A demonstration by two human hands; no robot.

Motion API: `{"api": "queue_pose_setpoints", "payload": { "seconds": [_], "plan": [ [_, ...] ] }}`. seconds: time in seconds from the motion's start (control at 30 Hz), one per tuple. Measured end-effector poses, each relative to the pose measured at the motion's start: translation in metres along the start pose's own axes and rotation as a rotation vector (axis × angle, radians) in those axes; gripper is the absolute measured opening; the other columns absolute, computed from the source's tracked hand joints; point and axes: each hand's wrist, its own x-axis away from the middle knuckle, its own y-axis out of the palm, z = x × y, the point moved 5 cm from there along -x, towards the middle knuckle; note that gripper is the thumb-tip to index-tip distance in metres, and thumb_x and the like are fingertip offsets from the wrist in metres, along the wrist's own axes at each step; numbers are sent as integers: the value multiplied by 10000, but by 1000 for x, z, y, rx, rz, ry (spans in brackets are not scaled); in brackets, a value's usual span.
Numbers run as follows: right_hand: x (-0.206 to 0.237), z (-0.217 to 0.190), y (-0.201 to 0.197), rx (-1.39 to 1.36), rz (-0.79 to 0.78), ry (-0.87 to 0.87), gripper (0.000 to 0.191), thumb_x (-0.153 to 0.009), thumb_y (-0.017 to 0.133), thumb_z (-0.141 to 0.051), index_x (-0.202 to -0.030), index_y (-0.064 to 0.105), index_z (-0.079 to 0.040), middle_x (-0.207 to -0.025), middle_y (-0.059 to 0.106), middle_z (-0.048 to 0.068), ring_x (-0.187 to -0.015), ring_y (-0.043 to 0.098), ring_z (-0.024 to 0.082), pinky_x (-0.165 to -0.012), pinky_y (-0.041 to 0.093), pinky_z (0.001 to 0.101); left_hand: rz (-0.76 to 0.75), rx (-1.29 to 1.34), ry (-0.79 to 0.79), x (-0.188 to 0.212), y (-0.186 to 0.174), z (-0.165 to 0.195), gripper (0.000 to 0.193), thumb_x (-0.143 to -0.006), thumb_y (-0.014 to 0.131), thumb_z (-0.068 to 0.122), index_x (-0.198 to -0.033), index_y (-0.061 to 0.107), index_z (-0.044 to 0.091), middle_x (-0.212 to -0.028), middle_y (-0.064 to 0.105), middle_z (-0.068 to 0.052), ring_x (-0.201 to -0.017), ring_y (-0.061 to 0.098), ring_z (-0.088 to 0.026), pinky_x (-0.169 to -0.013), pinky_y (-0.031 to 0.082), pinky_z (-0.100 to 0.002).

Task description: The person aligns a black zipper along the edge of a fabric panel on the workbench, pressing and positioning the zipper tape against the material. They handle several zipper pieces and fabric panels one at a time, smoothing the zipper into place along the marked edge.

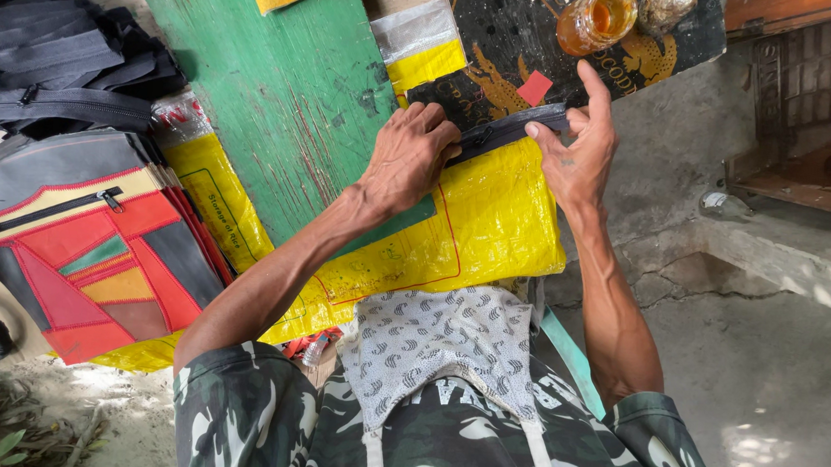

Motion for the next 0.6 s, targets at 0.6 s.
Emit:
{"api": "queue_pose_setpoints", "payload": {
  "seconds": [0.6],
  "plan": [
    [-5,36,-16,-203,40,38,792,-953,787,107,-1608,352,13,-960,745,90,-899,713,125,-836,587,274,-151,-188,200,5,-2,9,399,-867,601,117,-1266,620,113,-1069,504,-101,-1010,496,-258,-871,395,-396]
  ]
}}
